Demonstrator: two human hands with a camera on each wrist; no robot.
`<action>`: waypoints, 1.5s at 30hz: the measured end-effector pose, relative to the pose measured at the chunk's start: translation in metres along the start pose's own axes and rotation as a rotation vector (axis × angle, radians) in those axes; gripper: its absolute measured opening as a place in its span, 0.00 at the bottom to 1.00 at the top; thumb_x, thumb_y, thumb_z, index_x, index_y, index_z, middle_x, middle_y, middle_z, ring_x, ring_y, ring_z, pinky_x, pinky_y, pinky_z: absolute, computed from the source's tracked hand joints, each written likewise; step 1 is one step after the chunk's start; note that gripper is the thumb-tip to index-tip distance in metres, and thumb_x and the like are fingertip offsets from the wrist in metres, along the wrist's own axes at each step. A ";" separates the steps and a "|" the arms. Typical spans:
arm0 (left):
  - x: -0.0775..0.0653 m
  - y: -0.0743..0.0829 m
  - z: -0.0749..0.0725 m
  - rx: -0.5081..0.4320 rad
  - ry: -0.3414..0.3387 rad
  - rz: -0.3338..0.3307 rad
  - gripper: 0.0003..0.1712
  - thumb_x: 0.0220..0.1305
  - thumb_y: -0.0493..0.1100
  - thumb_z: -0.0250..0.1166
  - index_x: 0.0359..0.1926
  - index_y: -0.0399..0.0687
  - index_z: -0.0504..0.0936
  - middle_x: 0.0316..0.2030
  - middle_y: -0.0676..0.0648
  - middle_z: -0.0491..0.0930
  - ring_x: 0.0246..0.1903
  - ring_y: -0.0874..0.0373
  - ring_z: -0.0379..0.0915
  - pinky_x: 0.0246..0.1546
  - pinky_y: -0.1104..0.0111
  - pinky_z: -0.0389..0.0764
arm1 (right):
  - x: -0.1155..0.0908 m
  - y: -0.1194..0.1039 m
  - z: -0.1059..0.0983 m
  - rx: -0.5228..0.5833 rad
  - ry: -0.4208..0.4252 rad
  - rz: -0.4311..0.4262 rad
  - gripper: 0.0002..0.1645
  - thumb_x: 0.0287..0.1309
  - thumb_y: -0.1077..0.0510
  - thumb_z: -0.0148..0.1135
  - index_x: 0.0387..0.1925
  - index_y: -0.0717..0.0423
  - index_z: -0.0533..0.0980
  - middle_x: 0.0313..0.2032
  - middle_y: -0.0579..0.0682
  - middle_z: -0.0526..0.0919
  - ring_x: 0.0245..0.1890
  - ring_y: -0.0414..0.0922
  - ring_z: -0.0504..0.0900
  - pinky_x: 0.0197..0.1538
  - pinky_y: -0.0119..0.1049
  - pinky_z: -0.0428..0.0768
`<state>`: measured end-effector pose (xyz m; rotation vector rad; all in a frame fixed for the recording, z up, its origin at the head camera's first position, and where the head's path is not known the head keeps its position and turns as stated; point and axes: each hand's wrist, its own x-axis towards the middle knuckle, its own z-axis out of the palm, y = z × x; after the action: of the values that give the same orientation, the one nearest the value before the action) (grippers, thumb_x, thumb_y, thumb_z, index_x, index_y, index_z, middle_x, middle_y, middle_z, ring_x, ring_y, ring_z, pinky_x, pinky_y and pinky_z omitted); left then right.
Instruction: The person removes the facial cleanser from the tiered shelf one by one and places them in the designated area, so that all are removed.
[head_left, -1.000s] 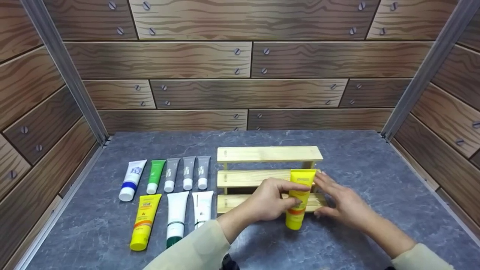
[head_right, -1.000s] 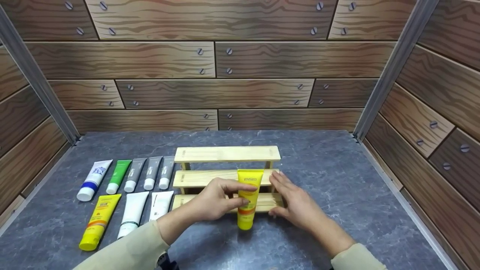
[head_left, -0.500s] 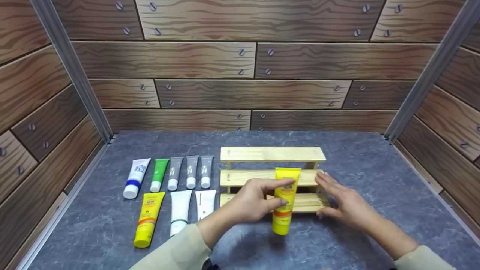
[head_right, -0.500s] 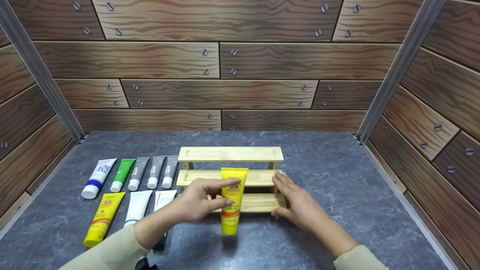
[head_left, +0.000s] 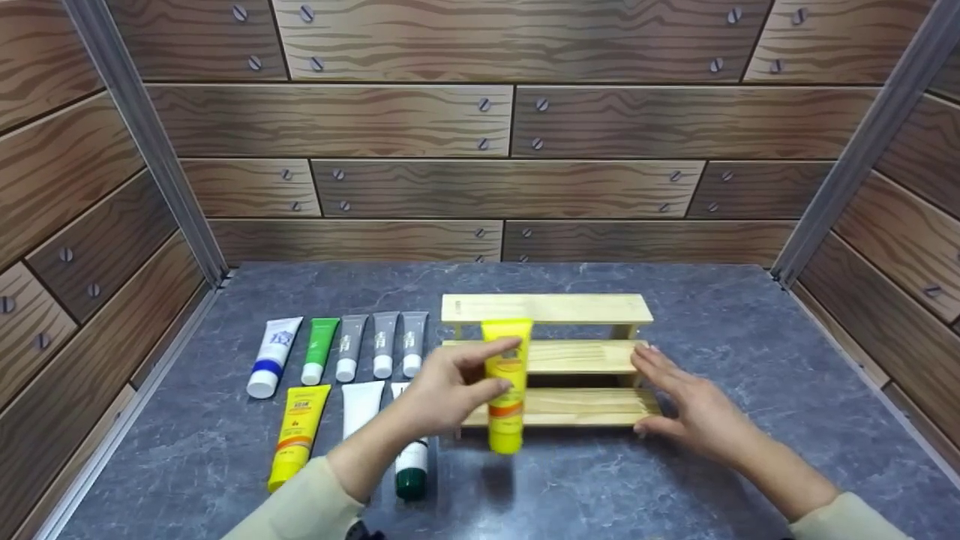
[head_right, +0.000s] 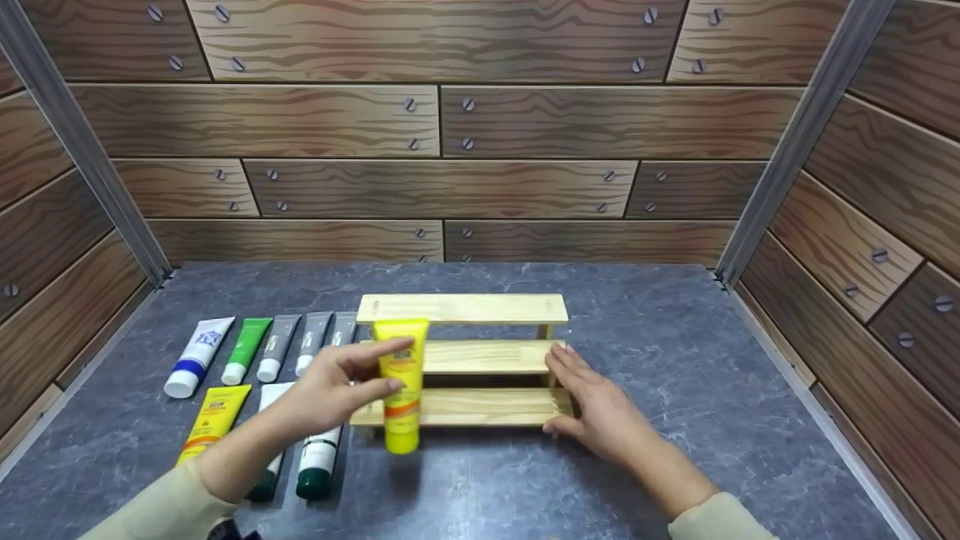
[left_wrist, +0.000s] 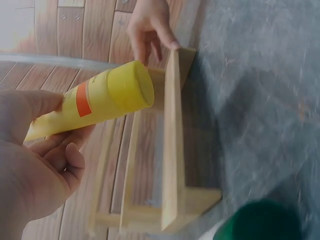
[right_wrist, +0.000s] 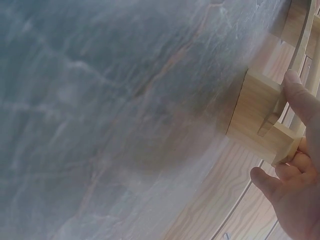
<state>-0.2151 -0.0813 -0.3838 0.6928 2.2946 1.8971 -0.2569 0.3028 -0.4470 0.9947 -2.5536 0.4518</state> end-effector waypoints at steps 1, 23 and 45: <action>-0.002 0.001 -0.005 0.004 0.018 0.000 0.30 0.69 0.30 0.69 0.70 0.48 0.79 0.52 0.40 0.86 0.41 0.52 0.83 0.46 0.62 0.87 | 0.000 0.000 0.000 0.000 -0.001 0.001 0.60 0.41 0.48 0.87 0.74 0.65 0.70 0.74 0.62 0.69 0.69 0.62 0.73 0.63 0.60 0.75; -0.043 0.001 -0.097 0.099 0.405 -0.132 0.31 0.70 0.30 0.65 0.71 0.52 0.80 0.60 0.39 0.82 0.44 0.49 0.78 0.41 0.68 0.84 | -0.001 -0.002 -0.001 0.020 -0.043 0.053 0.60 0.44 0.47 0.85 0.76 0.63 0.68 0.76 0.60 0.67 0.71 0.62 0.71 0.65 0.63 0.73; -0.096 -0.020 -0.159 0.327 0.481 -0.344 0.31 0.73 0.36 0.61 0.75 0.54 0.75 0.56 0.39 0.78 0.41 0.50 0.69 0.33 0.72 0.74 | -0.001 -0.002 -0.002 0.005 -0.023 0.026 0.60 0.43 0.47 0.86 0.75 0.63 0.69 0.75 0.60 0.69 0.71 0.61 0.71 0.65 0.59 0.73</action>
<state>-0.1899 -0.2665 -0.3877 -0.1725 2.8104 1.6797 -0.2542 0.3028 -0.4457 0.9747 -2.5896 0.4562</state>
